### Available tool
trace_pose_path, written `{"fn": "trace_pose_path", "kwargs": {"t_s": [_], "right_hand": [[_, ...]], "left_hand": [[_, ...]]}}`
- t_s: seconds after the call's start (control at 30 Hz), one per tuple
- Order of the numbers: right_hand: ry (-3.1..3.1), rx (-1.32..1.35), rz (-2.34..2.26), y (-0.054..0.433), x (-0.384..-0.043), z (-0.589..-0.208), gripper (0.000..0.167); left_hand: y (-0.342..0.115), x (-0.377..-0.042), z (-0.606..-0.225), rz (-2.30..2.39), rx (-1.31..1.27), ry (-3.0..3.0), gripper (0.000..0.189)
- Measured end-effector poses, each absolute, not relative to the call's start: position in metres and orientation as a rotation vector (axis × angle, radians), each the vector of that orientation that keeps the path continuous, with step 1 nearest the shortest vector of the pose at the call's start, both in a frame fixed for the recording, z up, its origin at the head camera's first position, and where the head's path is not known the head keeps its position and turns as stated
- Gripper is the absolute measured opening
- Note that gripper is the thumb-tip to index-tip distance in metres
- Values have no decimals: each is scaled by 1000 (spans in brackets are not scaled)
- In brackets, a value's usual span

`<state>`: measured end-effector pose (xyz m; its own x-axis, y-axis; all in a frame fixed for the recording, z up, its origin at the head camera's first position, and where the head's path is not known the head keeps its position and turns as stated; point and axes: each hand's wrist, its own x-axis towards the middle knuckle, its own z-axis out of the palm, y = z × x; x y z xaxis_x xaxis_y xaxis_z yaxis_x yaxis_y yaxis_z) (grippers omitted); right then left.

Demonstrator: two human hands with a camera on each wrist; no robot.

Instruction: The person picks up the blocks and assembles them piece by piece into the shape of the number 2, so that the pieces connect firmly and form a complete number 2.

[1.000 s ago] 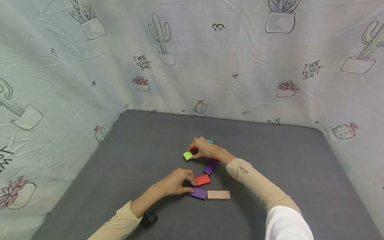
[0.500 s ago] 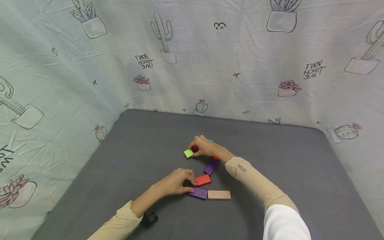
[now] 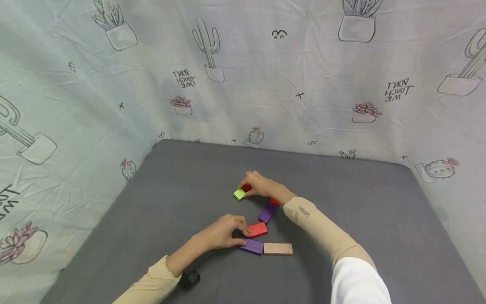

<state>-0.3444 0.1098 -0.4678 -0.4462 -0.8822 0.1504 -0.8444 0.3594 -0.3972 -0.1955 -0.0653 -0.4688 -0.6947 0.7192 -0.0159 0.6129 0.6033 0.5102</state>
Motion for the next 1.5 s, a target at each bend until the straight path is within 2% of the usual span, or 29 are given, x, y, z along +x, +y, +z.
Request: {"fn": "trace_pose_path", "kwargs": {"t_s": [1.1, 1.5], "right_hand": [[2469, -1612, -673, 111, -352, -474, 34], [2510, -1513, -978, 123, -349, -471, 49]], "left_hand": [[-62, -192, -467, 662, 1163, 2619, 19], [-60, -198, -459, 544, 1164, 2652, 16]]}}
